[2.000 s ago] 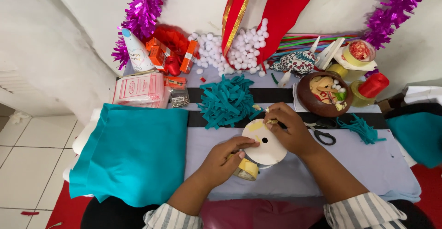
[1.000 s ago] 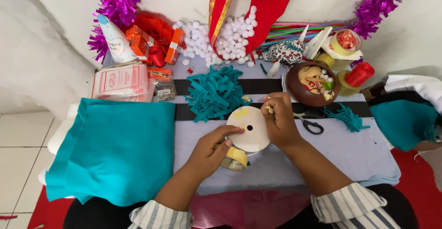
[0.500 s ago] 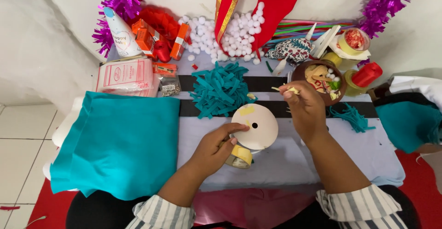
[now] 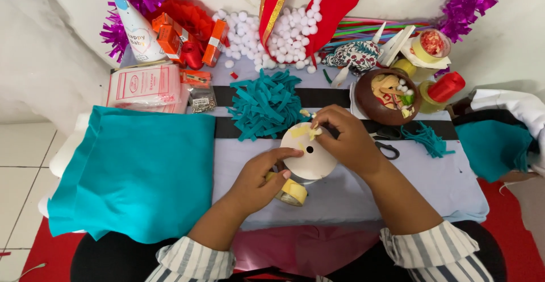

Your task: Applying double-sided tape to a circular cardboard base for a handicraft project

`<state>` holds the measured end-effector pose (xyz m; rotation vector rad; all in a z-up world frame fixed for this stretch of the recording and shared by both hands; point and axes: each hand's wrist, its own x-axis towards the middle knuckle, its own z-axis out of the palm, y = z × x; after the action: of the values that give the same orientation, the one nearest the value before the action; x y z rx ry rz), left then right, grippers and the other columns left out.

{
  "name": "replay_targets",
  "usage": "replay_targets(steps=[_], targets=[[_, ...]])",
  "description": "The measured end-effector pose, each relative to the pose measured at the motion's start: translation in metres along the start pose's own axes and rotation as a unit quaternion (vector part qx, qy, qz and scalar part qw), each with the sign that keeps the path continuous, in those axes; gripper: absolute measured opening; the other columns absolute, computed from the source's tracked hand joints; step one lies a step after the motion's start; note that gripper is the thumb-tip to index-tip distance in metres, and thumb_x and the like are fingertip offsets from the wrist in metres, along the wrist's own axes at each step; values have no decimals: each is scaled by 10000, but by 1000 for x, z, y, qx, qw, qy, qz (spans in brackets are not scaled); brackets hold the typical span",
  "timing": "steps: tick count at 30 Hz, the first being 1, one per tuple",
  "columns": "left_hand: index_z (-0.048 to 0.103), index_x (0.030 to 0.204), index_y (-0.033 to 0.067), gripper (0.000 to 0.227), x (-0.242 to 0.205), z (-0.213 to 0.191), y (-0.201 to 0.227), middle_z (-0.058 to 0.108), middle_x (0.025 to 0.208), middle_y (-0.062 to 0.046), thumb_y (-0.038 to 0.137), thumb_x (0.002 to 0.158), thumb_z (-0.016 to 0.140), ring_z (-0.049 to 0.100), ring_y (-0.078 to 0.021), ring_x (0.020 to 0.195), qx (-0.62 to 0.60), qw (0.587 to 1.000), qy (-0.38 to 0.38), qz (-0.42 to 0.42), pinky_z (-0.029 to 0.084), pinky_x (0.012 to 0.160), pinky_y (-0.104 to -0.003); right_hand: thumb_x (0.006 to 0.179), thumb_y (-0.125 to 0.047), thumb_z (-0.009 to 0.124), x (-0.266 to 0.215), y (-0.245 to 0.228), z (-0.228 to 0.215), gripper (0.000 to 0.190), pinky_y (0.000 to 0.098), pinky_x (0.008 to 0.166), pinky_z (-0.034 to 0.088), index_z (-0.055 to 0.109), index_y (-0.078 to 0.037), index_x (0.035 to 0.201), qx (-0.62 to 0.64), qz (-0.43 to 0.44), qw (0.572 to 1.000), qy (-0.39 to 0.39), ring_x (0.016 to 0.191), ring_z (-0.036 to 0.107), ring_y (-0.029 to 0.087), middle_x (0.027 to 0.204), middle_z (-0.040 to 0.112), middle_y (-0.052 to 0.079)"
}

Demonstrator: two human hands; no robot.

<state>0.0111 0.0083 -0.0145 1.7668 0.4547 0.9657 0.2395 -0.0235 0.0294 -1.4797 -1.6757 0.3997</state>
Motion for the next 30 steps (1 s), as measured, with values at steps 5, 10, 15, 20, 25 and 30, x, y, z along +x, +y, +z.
replay_targets(steps=[5,10,15,20,25,30], targets=[[680,1297,118,369,1,-2,10,717,871,-119,141,940,587,630,-216,715,-6,1000,-13,-19,545,674,-353,856,-36,651,0,12,7,194,433,983,469,697,-135,1015,-90,-7,996,9,1032,676,277,958,731,38],[681,1304,158,374,3,-3,12,668,713,-106,153,943,579,591,-210,641,-2,999,-15,-34,530,619,-339,888,-105,663,-2,9,13,209,398,1022,427,714,-184,1075,-207,-32,978,15,1093,665,209,971,741,-22],[682,1287,142,359,5,-4,17,660,690,-126,170,947,570,582,-214,631,-12,999,-19,-43,526,595,-339,938,-99,614,-7,-14,22,217,418,909,470,732,-139,1115,-327,-112,938,19,1001,693,247,831,727,55],[680,1292,158,363,3,-4,12,671,704,-137,189,950,565,598,-232,628,-9,998,-31,-59,529,587,-353,996,-227,580,-5,-9,26,258,459,943,479,628,-154,1239,-247,4,969,-26,1088,666,311,1009,701,85],[679,1293,160,368,2,-5,11,678,708,-137,168,945,562,597,-224,617,-9,997,-34,-61,524,578,-347,1024,-233,541,0,-16,28,277,460,944,500,581,-138,1281,-253,21,966,-52,1095,662,332,1035,674,113],[680,1291,159,360,2,-5,8,690,714,-139,198,954,562,631,-239,633,-7,998,-30,-53,542,601,-351,1026,-198,524,-1,-19,29,308,477,928,500,549,-111,1320,-250,31,967,-48,1066,652,349,1017,648,126]])
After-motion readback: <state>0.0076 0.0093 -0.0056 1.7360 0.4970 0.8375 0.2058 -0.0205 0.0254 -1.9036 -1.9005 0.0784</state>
